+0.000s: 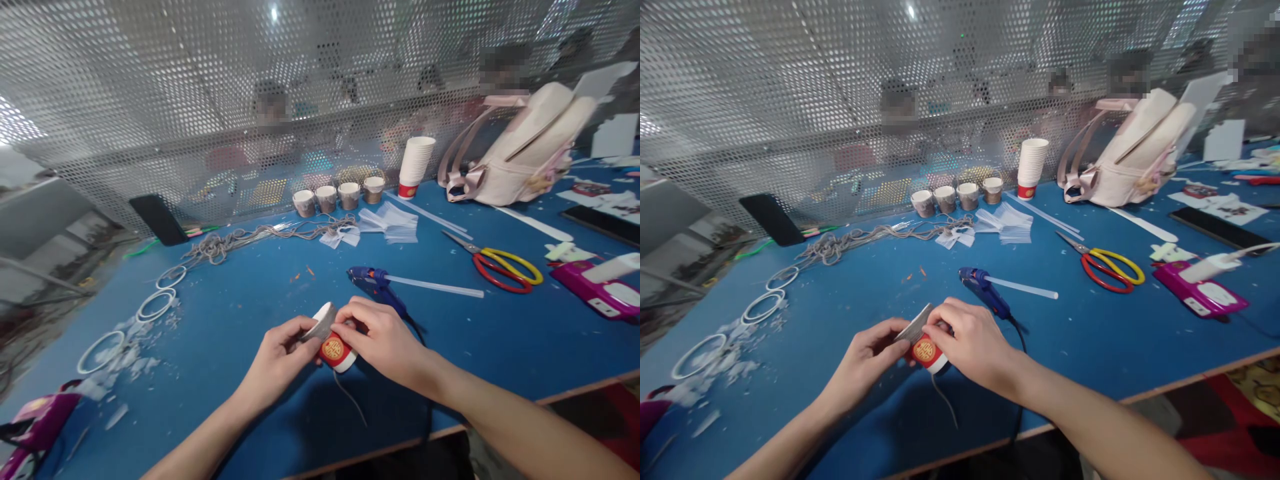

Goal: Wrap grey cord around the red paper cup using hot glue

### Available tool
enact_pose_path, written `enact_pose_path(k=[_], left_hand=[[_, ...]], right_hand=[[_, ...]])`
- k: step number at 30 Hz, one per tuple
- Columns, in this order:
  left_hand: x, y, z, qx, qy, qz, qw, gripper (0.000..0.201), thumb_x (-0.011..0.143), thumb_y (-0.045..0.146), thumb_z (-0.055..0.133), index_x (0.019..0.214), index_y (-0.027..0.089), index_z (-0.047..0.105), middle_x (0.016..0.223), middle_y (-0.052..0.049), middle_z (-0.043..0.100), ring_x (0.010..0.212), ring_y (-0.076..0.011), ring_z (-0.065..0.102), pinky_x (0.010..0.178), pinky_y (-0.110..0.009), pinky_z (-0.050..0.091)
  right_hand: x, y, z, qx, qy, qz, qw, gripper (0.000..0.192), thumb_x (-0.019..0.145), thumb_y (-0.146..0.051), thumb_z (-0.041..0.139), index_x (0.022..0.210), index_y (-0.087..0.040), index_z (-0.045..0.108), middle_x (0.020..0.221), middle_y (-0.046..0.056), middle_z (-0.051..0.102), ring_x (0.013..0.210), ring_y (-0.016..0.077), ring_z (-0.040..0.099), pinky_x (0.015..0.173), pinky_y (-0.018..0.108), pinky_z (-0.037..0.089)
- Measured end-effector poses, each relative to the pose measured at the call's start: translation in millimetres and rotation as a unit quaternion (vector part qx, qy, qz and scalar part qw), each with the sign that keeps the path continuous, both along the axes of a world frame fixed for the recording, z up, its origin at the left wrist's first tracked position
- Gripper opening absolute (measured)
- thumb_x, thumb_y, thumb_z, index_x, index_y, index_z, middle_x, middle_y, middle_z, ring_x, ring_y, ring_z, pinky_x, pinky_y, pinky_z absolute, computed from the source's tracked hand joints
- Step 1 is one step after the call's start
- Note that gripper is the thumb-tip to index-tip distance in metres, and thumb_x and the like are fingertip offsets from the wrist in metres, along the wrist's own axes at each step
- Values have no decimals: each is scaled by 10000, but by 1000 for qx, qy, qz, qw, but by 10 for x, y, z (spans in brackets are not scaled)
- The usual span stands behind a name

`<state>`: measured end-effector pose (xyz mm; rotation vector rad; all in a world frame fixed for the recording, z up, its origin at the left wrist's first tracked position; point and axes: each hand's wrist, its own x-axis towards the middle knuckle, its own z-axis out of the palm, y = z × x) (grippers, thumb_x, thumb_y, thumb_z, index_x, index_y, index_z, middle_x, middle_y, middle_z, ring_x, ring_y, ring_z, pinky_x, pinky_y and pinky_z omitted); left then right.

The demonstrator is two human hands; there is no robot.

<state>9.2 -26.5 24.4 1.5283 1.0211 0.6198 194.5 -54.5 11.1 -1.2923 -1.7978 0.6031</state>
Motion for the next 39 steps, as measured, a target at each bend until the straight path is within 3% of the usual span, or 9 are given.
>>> enact_pose_path(k=[11, 32, 35, 39], left_hand=[[15, -26, -52, 76, 61, 22, 995, 132, 741, 263, 585, 672, 151, 595, 615, 25, 538, 578, -112, 491, 551, -219, 388], [41, -48, -3, 102, 55, 49, 992, 140, 723, 266, 579, 675, 149, 641, 612, 25, 515, 567, -107, 437, 537, -214, 354], [25, -24, -36, 120, 51, 56, 990, 156, 733, 275, 580, 667, 144, 633, 620, 18, 520, 578, -110, 442, 548, -214, 362], [11, 20, -79, 138, 39, 69, 987, 152, 733, 267, 578, 647, 145, 611, 622, 14, 527, 596, -116, 457, 569, -217, 375]], right_hand=[[-21, -19, 17, 38, -16, 3, 999, 167, 874, -194, 528, 715, -191, 578, 675, -10, 555, 587, 101, 512, 544, 215, 378], [-15, -32, -26, 43, -2, -8, 999, 135, 877, -212, 548, 760, -184, 611, 707, -4, 573, 606, 105, 518, 568, 223, 380], [6, -70, -4, 40, 4, 11, 999, 131, 892, -225, 535, 797, -192, 617, 719, -6, 581, 628, 104, 529, 594, 218, 392], [28, -199, 54, 76, -22, 102, 992, 144, 914, -231, 489, 872, -167, 611, 750, 21, 604, 649, 116, 548, 610, 225, 418]])
